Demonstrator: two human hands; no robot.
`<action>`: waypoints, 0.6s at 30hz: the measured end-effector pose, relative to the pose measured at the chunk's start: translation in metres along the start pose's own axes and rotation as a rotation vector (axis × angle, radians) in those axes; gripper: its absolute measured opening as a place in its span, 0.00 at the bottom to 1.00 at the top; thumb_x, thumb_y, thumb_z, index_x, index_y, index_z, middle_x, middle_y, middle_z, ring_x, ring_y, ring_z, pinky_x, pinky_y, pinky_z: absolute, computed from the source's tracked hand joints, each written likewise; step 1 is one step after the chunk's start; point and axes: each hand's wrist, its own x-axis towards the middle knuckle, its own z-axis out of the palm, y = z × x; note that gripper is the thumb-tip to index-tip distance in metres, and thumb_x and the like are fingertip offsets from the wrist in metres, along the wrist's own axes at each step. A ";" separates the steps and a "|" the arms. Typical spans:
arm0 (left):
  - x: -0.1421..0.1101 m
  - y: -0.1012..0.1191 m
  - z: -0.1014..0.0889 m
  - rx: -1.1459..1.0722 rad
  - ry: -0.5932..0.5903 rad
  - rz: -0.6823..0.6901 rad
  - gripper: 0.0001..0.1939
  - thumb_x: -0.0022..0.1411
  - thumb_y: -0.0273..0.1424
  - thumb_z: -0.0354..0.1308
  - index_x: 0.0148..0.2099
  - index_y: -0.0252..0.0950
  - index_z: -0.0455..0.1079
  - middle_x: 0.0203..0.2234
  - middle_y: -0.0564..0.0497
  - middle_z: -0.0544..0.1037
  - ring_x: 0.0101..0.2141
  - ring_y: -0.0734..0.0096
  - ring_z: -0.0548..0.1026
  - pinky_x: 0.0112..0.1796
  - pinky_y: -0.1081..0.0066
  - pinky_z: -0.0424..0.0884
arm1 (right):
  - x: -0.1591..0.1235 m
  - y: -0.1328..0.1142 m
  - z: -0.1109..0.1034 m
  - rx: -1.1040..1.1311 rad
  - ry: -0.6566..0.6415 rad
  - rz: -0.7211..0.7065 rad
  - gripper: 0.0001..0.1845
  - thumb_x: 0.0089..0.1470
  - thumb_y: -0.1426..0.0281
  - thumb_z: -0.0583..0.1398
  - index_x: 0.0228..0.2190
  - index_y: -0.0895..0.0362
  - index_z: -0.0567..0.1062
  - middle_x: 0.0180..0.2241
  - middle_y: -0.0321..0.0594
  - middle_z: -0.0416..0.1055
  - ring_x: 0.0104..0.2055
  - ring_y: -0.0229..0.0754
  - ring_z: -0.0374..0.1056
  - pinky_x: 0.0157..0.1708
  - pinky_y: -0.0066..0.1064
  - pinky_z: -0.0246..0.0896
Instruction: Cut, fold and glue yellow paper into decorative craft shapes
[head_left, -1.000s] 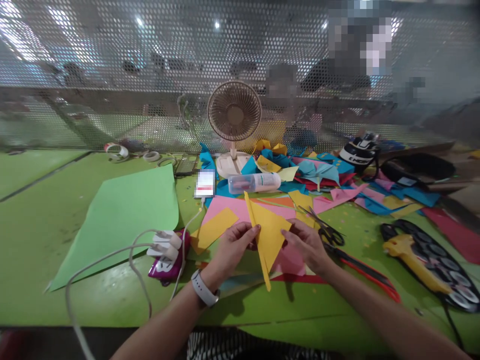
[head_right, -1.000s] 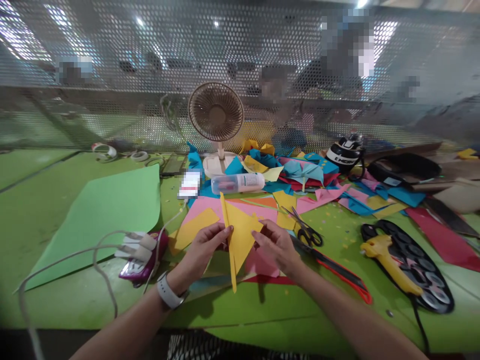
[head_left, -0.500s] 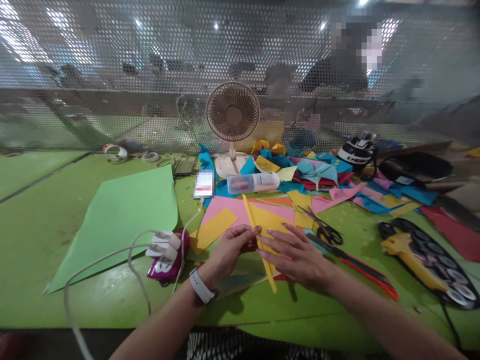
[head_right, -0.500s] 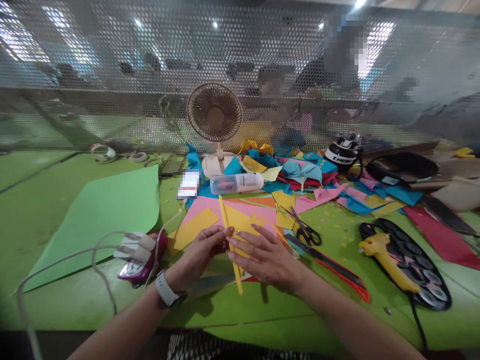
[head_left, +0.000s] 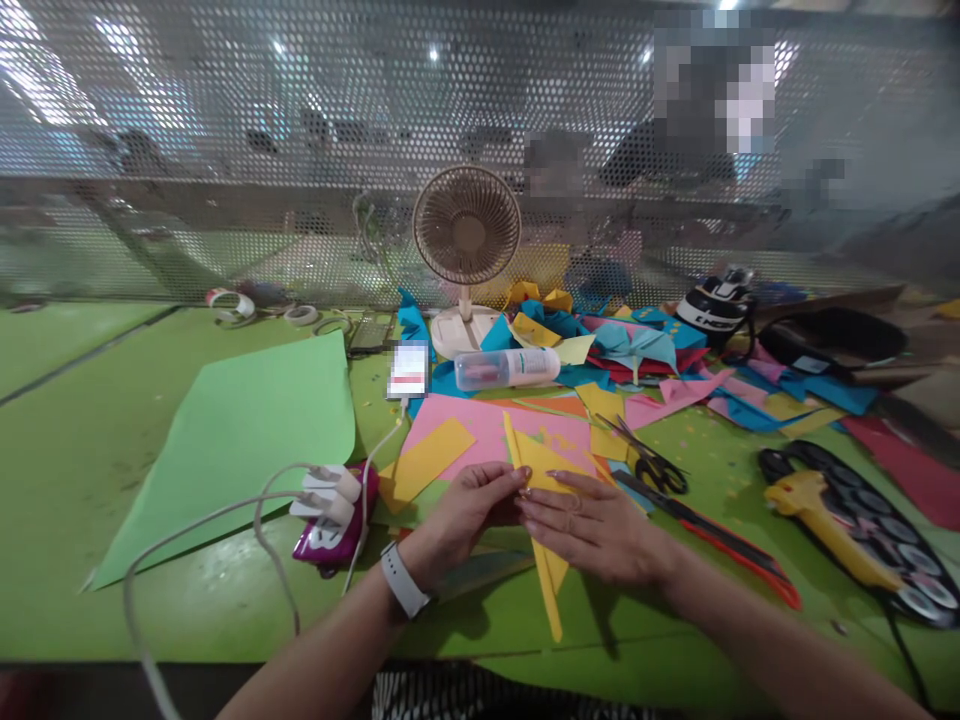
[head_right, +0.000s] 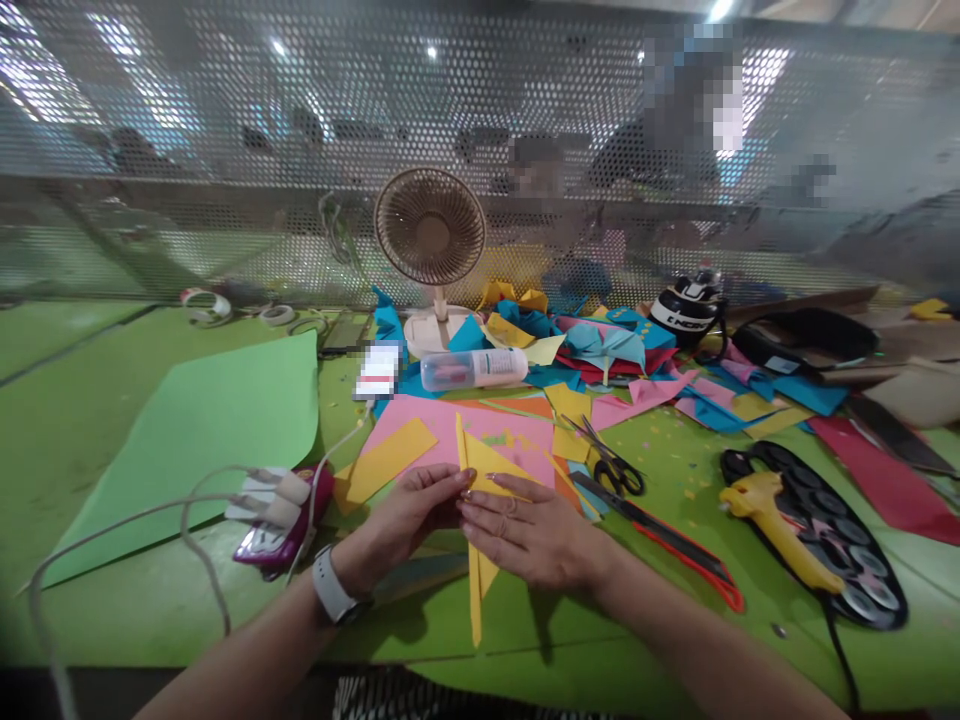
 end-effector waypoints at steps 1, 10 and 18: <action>0.000 0.000 0.000 -0.002 0.009 0.003 0.14 0.48 0.38 0.67 0.27 0.32 0.70 0.19 0.55 0.72 0.21 0.79 0.69 0.26 0.75 0.66 | 0.000 0.000 0.001 0.008 -0.012 0.006 0.25 0.58 0.76 0.53 0.55 0.44 0.62 0.55 0.32 0.64 0.56 0.39 0.60 0.61 0.38 0.49; 0.000 0.001 -0.001 0.072 0.123 0.124 0.15 0.47 0.38 0.67 0.29 0.33 0.68 0.21 0.57 0.70 0.21 0.80 0.67 0.28 0.75 0.67 | 0.002 0.001 0.015 -0.141 0.096 -0.123 0.19 0.59 0.77 0.52 0.52 0.55 0.65 0.46 0.39 0.73 0.53 0.38 0.64 0.58 0.40 0.51; 0.000 -0.007 0.008 0.174 0.112 0.260 0.15 0.49 0.41 0.64 0.28 0.33 0.69 0.21 0.56 0.71 0.22 0.79 0.67 0.28 0.74 0.66 | 0.010 -0.002 0.024 0.050 0.288 0.180 0.07 0.60 0.66 0.53 0.36 0.51 0.71 0.31 0.35 0.77 0.32 0.38 0.72 0.44 0.38 0.61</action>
